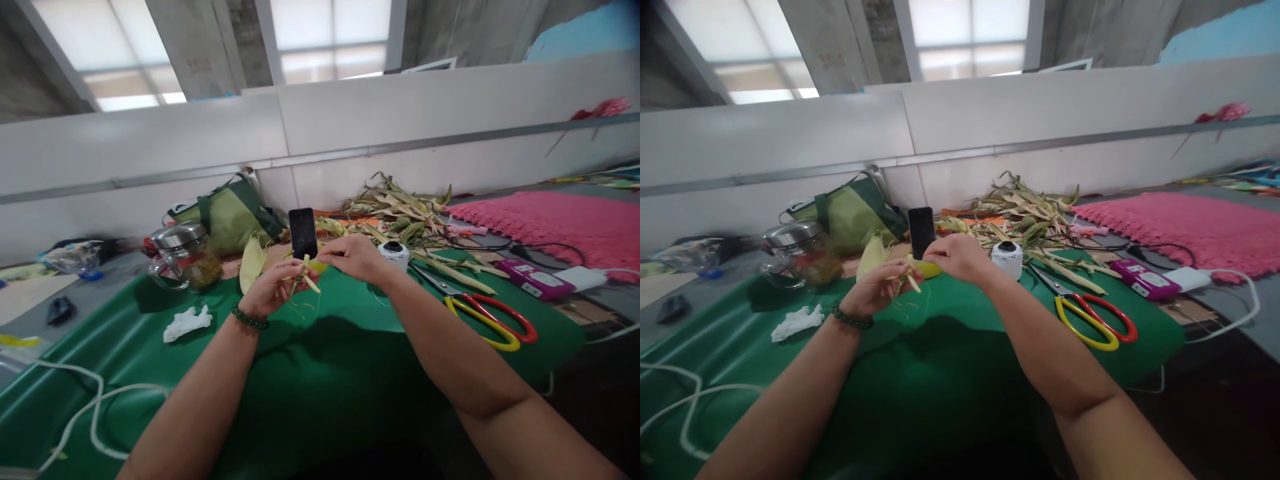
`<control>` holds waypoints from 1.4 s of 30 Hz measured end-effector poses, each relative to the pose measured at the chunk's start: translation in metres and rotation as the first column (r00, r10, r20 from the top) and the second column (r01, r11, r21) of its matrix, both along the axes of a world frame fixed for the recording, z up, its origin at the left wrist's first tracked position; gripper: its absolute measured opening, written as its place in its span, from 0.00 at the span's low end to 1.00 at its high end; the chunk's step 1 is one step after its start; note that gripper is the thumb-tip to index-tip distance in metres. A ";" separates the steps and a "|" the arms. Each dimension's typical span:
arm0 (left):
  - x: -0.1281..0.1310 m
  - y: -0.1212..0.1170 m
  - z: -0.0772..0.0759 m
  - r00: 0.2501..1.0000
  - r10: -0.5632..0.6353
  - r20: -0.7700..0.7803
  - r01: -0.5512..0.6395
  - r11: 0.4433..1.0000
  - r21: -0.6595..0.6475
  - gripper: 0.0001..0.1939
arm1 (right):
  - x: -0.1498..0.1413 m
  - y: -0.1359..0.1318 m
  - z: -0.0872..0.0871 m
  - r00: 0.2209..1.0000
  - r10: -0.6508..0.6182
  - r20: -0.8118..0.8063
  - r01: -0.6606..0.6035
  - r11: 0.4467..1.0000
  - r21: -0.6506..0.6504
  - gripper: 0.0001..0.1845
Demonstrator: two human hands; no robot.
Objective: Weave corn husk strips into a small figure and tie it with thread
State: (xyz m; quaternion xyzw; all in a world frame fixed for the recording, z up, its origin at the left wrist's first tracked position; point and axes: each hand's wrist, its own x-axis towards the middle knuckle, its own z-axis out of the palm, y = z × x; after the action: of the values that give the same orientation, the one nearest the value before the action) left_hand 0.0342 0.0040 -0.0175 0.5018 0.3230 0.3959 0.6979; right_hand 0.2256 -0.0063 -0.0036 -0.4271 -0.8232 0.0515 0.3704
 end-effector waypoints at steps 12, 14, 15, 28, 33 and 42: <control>-0.005 0.004 0.006 0.987 0.158 -0.039 -0.158 0.987 -0.006 0.03 | 0.022 0.004 0.007 0.976 -0.210 -0.049 0.211 0.977 0.016 0.09; -0.005 0.003 0.006 0.985 0.159 -0.061 -0.159 0.987 0.004 0.04 | 0.020 0.004 0.006 0.970 -0.240 -0.046 0.243 0.969 0.048 0.08; -0.004 0.002 0.006 0.985 0.155 -0.075 -0.155 0.988 0.006 0.05 | 0.017 0.003 0.006 0.973 -0.222 -0.061 0.225 0.973 0.048 0.10; 0.007 -0.003 0.000 0.986 0.081 -0.145 -0.074 0.996 0.058 0.07 | -0.014 0.001 -0.007 0.963 0.144 -0.228 -0.181 0.971 -0.153 0.07; 0.001 0.000 0.002 0.988 0.111 -0.106 -0.108 0.993 0.039 0.07 | -0.018 0.005 -0.008 0.910 0.107 -0.399 -0.258 0.902 -0.345 0.09; -0.010 0.004 0.009 0.976 0.135 -0.171 -0.130 0.991 0.042 0.07 | -0.009 0.005 -0.005 0.960 0.162 -0.227 -0.243 0.886 -0.395 0.08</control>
State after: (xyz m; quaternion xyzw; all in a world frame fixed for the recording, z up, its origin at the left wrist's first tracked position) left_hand 0.0238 0.0076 -0.0084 0.5222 0.4093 0.4011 0.6315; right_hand 0.2168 -0.0016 -0.0089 -0.4012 -0.7944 0.3053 0.3388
